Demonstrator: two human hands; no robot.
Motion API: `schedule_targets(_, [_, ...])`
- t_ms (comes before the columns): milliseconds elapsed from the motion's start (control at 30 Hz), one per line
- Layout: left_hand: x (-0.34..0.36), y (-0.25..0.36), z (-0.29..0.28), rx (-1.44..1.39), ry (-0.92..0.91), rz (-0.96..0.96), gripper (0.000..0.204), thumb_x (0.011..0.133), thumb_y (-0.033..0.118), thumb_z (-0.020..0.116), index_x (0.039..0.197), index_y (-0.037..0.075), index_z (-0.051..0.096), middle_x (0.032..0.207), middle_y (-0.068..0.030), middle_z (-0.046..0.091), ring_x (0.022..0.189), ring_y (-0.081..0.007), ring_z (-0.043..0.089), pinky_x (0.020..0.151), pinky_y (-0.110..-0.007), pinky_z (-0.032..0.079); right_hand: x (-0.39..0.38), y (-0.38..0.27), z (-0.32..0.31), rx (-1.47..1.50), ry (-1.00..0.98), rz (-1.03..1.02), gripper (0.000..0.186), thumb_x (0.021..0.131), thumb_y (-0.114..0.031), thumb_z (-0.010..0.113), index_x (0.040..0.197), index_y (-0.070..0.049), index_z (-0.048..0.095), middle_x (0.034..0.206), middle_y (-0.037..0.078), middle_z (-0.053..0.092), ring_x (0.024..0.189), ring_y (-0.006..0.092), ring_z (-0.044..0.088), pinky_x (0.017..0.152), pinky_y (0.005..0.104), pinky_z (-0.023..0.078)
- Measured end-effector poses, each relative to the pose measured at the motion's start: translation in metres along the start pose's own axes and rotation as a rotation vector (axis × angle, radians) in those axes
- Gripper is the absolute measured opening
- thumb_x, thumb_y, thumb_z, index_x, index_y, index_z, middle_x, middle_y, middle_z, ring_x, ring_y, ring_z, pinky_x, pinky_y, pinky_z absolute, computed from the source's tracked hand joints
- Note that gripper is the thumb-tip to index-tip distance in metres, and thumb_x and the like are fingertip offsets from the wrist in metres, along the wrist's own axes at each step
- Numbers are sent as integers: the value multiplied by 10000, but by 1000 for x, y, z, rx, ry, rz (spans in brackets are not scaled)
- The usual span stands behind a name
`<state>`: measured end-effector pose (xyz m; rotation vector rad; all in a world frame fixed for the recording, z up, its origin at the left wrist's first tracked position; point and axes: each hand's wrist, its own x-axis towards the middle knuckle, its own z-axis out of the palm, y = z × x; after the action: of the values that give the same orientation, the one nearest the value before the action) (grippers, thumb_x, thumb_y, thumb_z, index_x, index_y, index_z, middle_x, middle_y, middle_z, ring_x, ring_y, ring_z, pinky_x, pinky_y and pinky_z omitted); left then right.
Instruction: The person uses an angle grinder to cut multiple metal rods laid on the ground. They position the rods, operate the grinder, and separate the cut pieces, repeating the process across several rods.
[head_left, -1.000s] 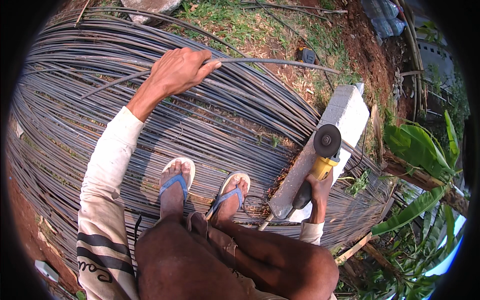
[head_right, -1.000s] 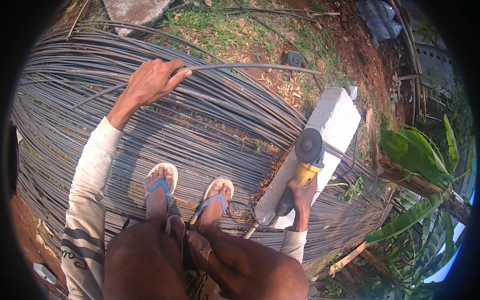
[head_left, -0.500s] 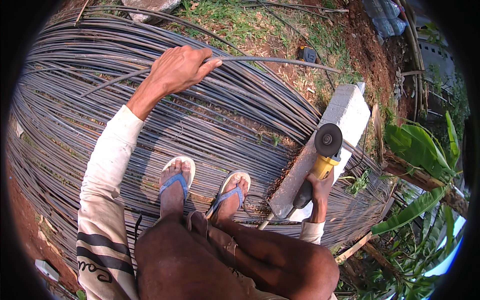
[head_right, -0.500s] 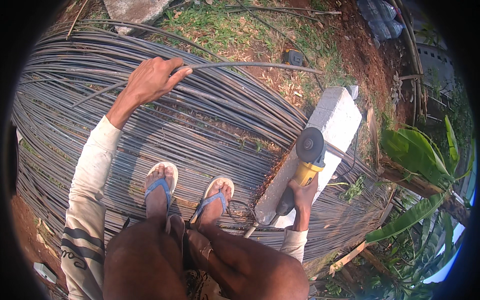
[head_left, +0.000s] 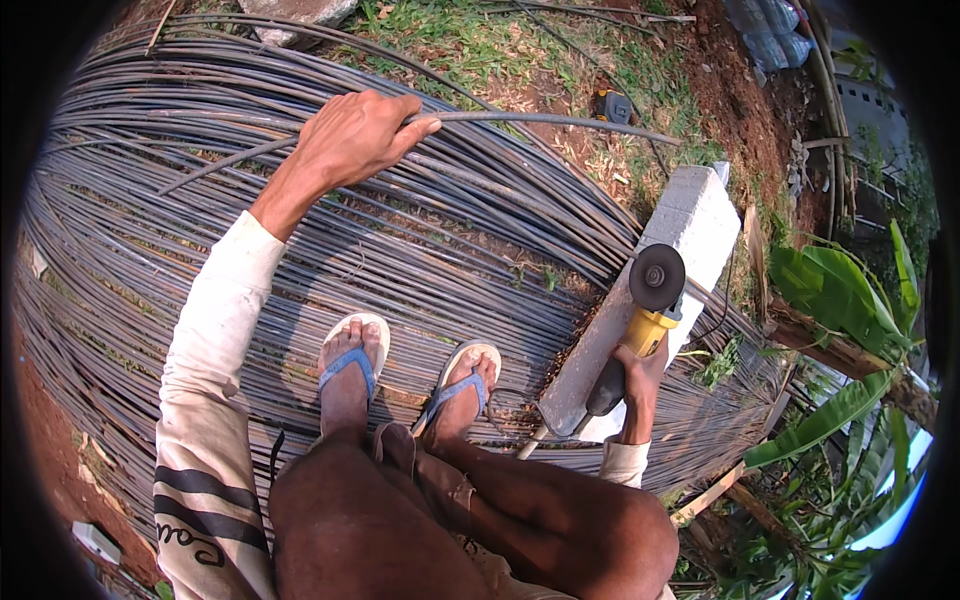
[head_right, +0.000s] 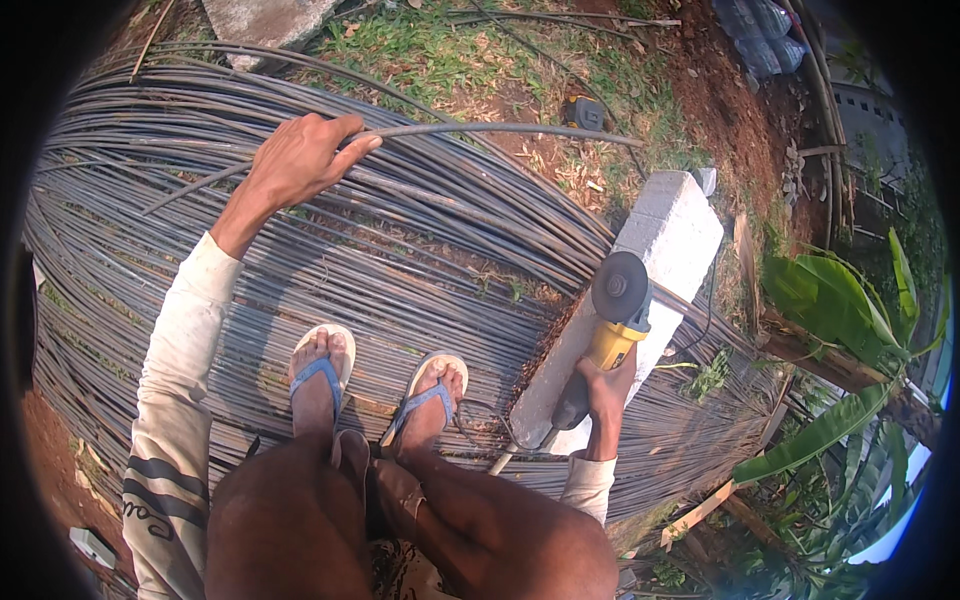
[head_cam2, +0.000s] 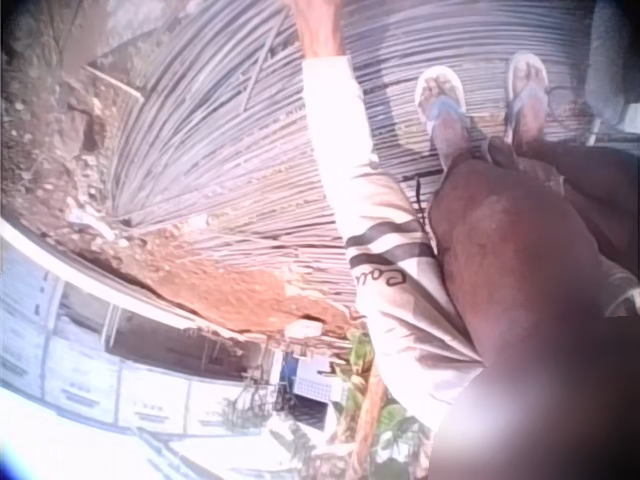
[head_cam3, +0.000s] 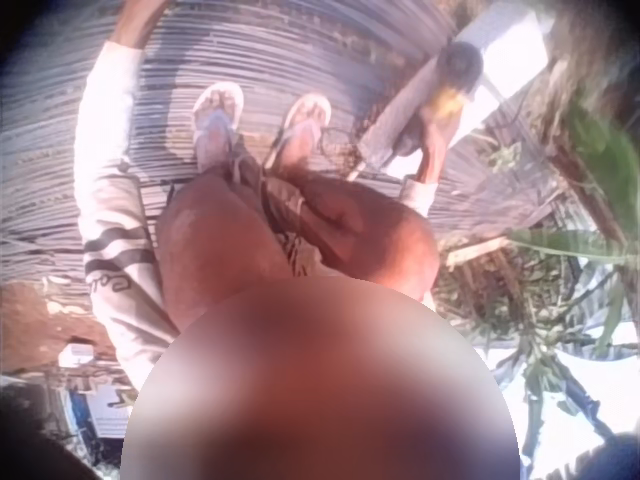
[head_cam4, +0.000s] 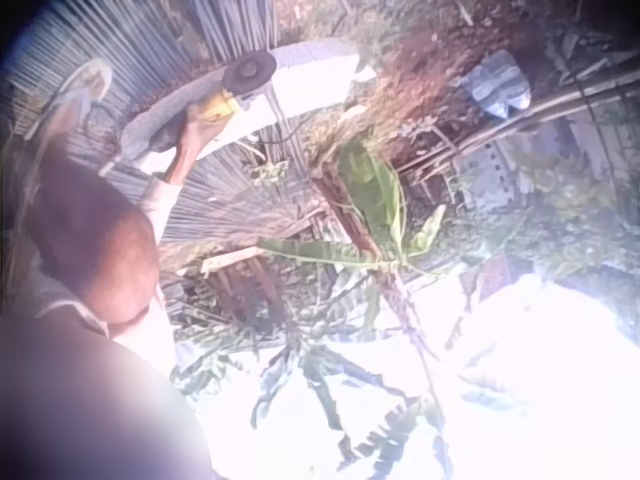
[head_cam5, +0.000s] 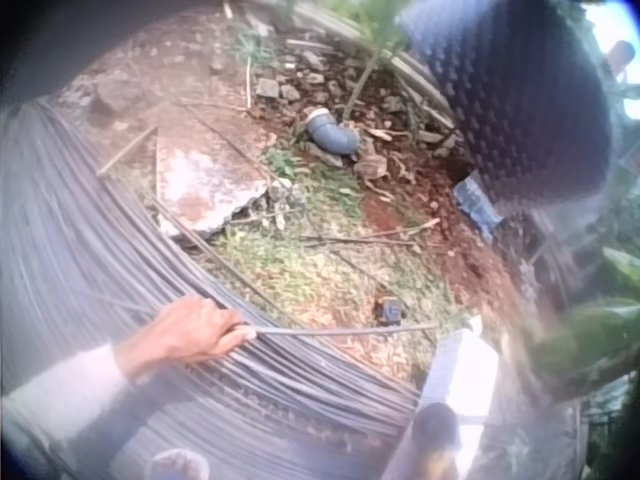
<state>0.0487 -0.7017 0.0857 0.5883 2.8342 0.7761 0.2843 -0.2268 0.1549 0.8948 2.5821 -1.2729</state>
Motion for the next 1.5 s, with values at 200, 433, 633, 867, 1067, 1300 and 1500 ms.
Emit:
schedule_targets(200, [2,3,-1,-7,35,9,495,1103,491,586,989,37,745,591,-158,614,581,-394,635,591,-537,515,-3,2,-1,-9,10,31,704,691,0,770,1357,-18,546,1060,79,671,916,205,665,842,343,551])
schedule_targets(433, [0,5,-6,-4,-5,-9,499,1103,491,582,1025,29,755,619,-175,636,629,-422,654,629,-548,535,12,-2,-3,-13,5,6,707,691,-18,773,1361,-24,549,1059,71,672,898,199,661,840,344,551])
schedule_targets(633, [2,3,-3,-4,-2,-15,494,1101,490,590,1024,33,762,617,-168,643,606,-400,658,608,-534,534,-4,9,-1,-48,-7,-18,714,693,-6,773,1370,-21,547,1070,70,675,918,191,669,849,343,554])
schedule_targets(867, [-1,3,-1,4,8,4,489,1093,491,608,1024,34,768,610,-161,646,579,-386,645,597,-524,535,9,-8,2,31,19,-41,685,697,-13,781,1343,-25,556,1060,71,675,920,199,672,861,346,557])
schedule_targets(1067, [0,0,0,-6,8,0,488,1091,479,606,1022,27,776,648,-178,671,617,-400,673,618,-531,545,3,-4,3,25,3,-2,676,697,-22,794,1330,-28,556,1062,67,677,926,191,671,858,341,559])
schedule_targets(1300, [0,2,1,0,-4,-15,476,1090,469,608,1059,26,778,655,-182,672,639,-409,675,643,-537,549,3,4,0,37,-2,35,696,688,-16,799,1338,-23,548,1053,76,681,914,203,680,846,349,566])
schedule_targets(1500, [1,1,1,2,32,22,461,1091,461,614,1055,30,774,648,-181,667,629,-401,670,636,-533,545,2,1,1,20,-5,37,692,694,3,796,1340,-25,550,1046,77,690,905,206,687,843,345,569])
